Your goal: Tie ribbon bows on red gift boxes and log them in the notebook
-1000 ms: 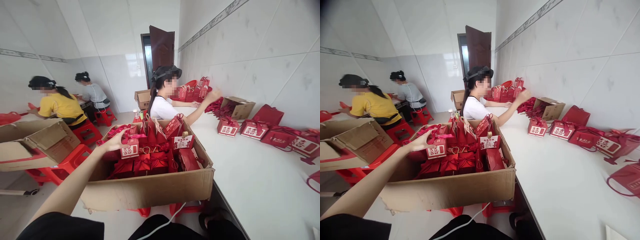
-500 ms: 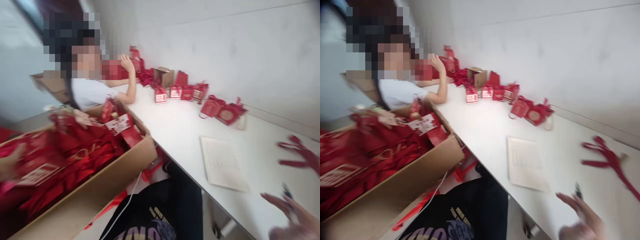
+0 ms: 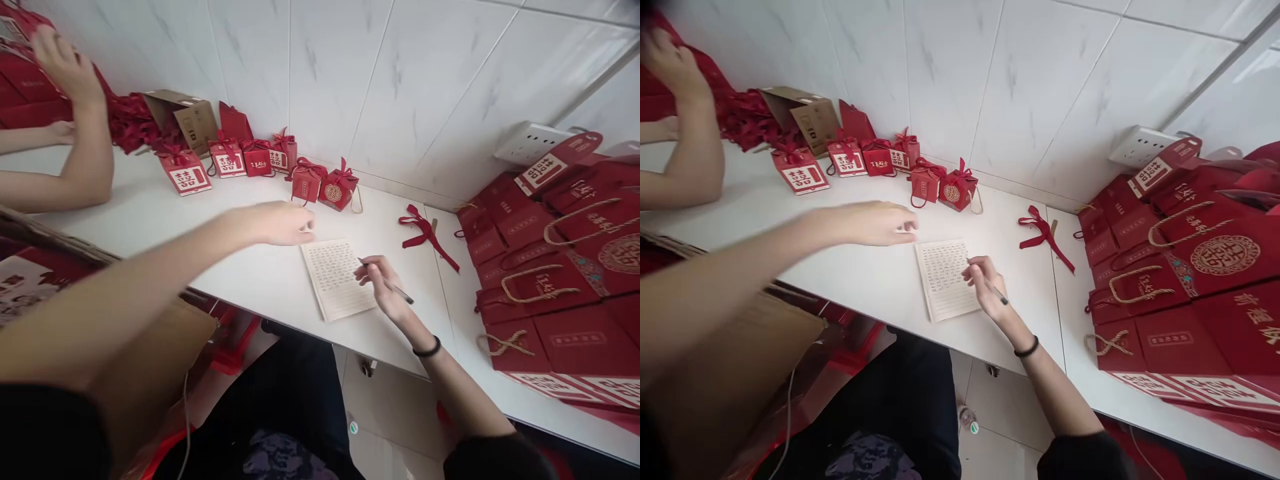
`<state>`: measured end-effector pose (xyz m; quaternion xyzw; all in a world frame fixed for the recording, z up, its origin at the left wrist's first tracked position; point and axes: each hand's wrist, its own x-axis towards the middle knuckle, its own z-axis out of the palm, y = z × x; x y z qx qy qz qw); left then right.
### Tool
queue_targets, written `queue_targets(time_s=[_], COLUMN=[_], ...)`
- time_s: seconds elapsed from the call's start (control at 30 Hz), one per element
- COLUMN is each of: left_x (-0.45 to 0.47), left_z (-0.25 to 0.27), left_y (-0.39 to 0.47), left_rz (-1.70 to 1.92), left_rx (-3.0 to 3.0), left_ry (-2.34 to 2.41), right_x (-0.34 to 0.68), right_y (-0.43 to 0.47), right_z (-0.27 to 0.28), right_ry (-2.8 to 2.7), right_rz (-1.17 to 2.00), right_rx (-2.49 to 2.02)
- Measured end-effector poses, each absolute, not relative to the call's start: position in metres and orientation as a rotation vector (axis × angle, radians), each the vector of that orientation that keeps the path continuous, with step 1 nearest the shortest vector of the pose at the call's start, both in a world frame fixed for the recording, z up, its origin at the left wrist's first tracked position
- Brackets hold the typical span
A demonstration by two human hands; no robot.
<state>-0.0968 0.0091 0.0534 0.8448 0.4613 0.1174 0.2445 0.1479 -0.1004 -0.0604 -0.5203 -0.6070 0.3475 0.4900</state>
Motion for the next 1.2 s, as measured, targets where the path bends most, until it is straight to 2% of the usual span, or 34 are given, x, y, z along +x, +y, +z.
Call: queue_targets(time_s=[0.07, 0.23, 0.33, 0.57, 1.2], left_x=[-0.047, 0.013, 0.017, 0.025, 0.030], left_z=[0.019, -0.065, -0.086, -0.090, -0.086], left_y=[0.022, 0.031, 0.031, 0.035, 0.033], left_rz=[0.176, 0.602, 0.620, 0.409, 0.356], left_rx=[2.483, 2.187, 2.143, 2.386, 2.333], left_ry=[1.164, 1.317, 1.411, 1.503, 1.530], right_x=[0.138, 0.130, 0.135, 0.148, 0.145], right_y=[-0.087, -0.077, -0.078, -0.078, -0.082], right_z=[-0.070, -0.093, -0.095, -0.093, -0.089], right_ry=[-1.388, -1.212, -1.142, -1.430, -1.568], right_rz=[0.987, 1.098, 1.140, 0.886, 0.827], right_rx=[-1.233, -1.266, -1.291, -1.385, -1.511])
